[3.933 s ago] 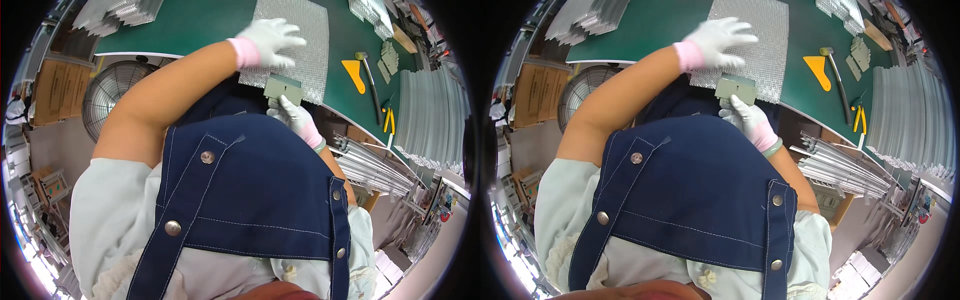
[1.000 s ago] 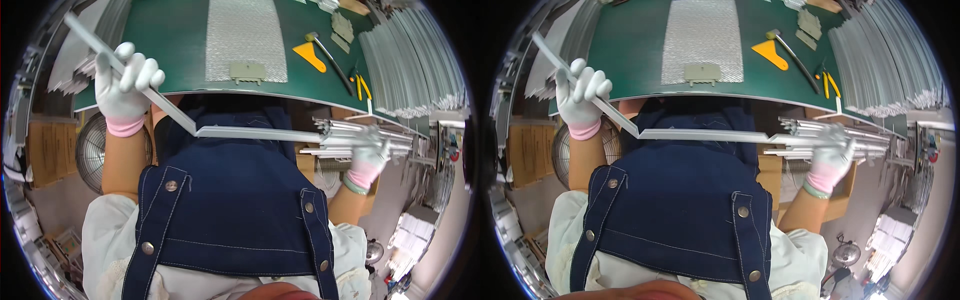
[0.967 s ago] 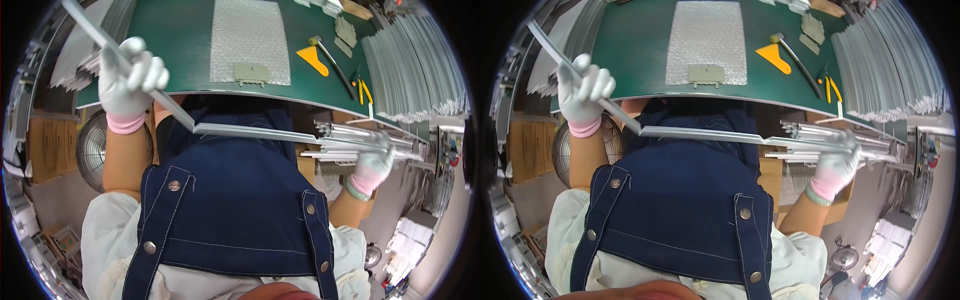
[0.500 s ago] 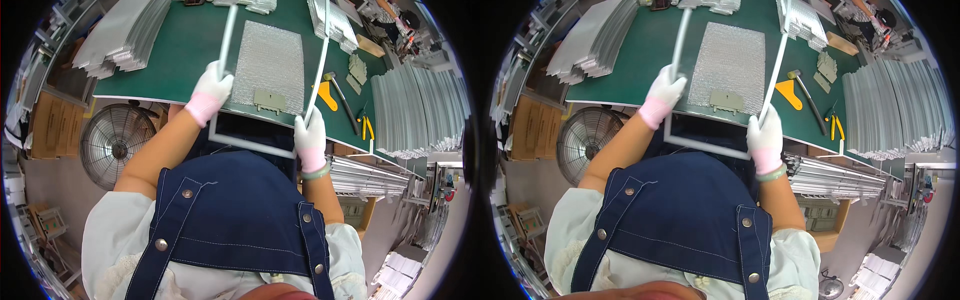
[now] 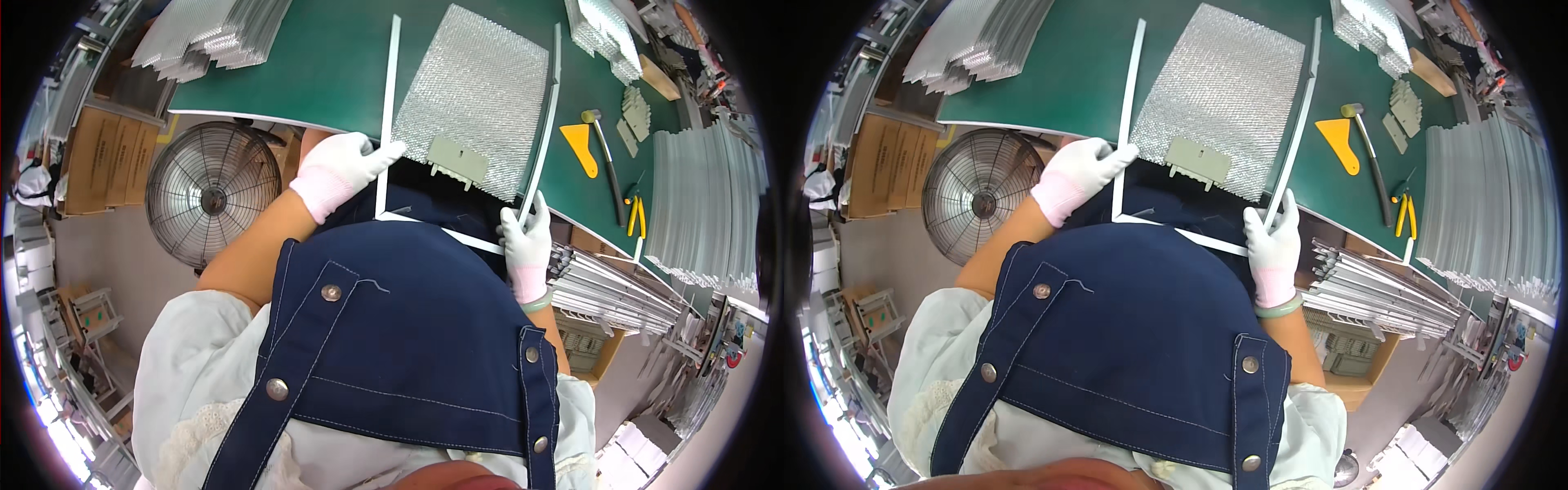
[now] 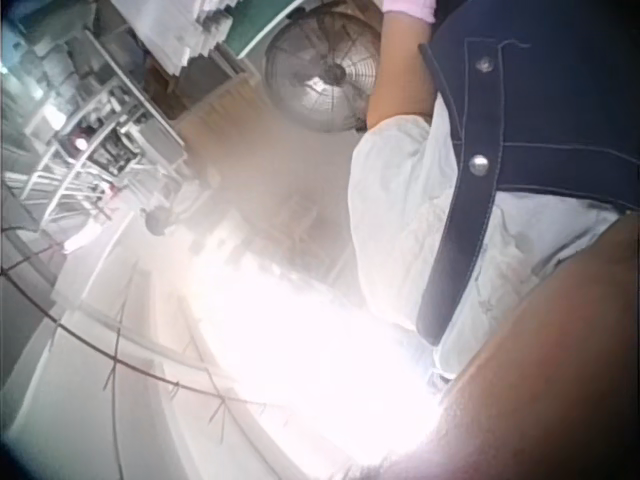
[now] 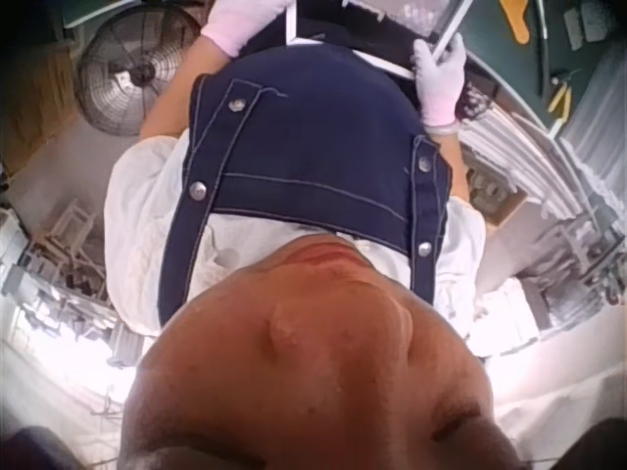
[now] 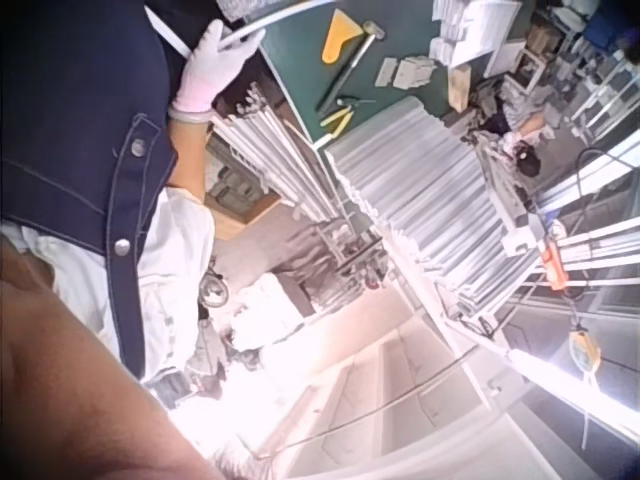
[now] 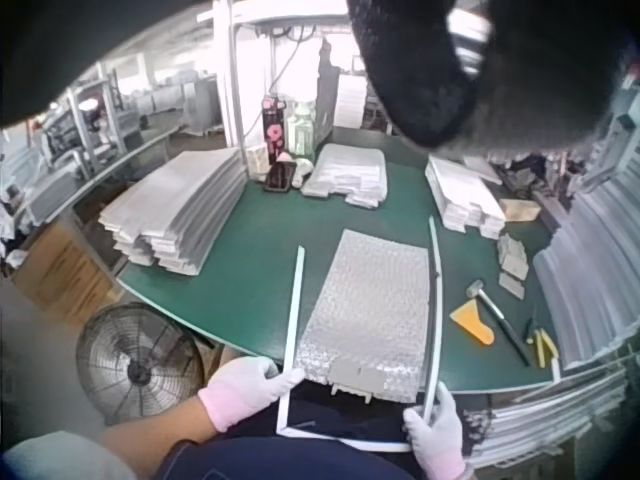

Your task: The person assembles metal mesh panels into rectangular frames. They place a mesh sheet on a workbench, position a frame around it, and use a handheld power tool to secure the mesh to the frame. The process is repeated for multiple units, with the person handling the mesh, frame, and tool in a repetitive sequence.

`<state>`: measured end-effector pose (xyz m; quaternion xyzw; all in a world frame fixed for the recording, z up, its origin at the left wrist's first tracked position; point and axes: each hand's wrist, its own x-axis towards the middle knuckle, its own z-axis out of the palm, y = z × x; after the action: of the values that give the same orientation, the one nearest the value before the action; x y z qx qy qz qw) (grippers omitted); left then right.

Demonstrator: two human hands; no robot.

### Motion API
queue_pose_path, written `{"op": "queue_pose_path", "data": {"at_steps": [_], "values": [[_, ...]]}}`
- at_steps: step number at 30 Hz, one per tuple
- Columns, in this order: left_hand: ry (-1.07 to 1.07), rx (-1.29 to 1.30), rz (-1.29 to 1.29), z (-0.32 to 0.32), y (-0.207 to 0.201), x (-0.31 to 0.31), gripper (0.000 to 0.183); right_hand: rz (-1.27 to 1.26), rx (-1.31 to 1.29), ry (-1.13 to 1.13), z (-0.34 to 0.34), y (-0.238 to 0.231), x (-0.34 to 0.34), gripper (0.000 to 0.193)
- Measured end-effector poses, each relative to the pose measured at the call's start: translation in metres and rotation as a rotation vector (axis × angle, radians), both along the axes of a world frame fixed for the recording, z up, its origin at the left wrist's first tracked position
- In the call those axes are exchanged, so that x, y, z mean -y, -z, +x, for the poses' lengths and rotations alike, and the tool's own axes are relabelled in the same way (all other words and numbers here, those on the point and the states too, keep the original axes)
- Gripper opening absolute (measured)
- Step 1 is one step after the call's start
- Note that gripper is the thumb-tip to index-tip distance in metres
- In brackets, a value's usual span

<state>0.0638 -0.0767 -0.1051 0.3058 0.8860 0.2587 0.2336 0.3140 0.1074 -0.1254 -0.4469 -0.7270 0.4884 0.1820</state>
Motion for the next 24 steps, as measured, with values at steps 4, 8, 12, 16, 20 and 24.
{"op": "queue_pose_path", "data": {"at_steps": [4,8,12,16,20,24], "values": [[-0.165,0.420,0.238,0.009,0.023,-0.009,0.050,-0.303,-0.316,0.138,-0.013,0.005,0.009,0.055],[-0.281,0.948,0.566,0.014,0.040,0.002,0.031,-0.455,-0.379,0.248,-0.010,0.021,0.002,0.040],[-0.253,1.060,0.434,0.020,0.042,0.022,0.031,-0.710,-0.389,0.177,0.005,0.026,-0.003,0.029],[-0.258,0.967,0.410,0.021,0.028,0.019,0.039,-0.714,-0.463,0.174,0.001,0.014,0.003,0.034],[-0.208,0.927,0.399,0.020,0.041,0.017,0.039,-0.659,-0.405,0.186,-0.006,0.025,0.001,0.034],[-0.114,1.017,0.308,0.009,0.036,0.029,0.032,-0.717,-0.390,0.110,0.002,0.024,-0.003,0.031]]}}
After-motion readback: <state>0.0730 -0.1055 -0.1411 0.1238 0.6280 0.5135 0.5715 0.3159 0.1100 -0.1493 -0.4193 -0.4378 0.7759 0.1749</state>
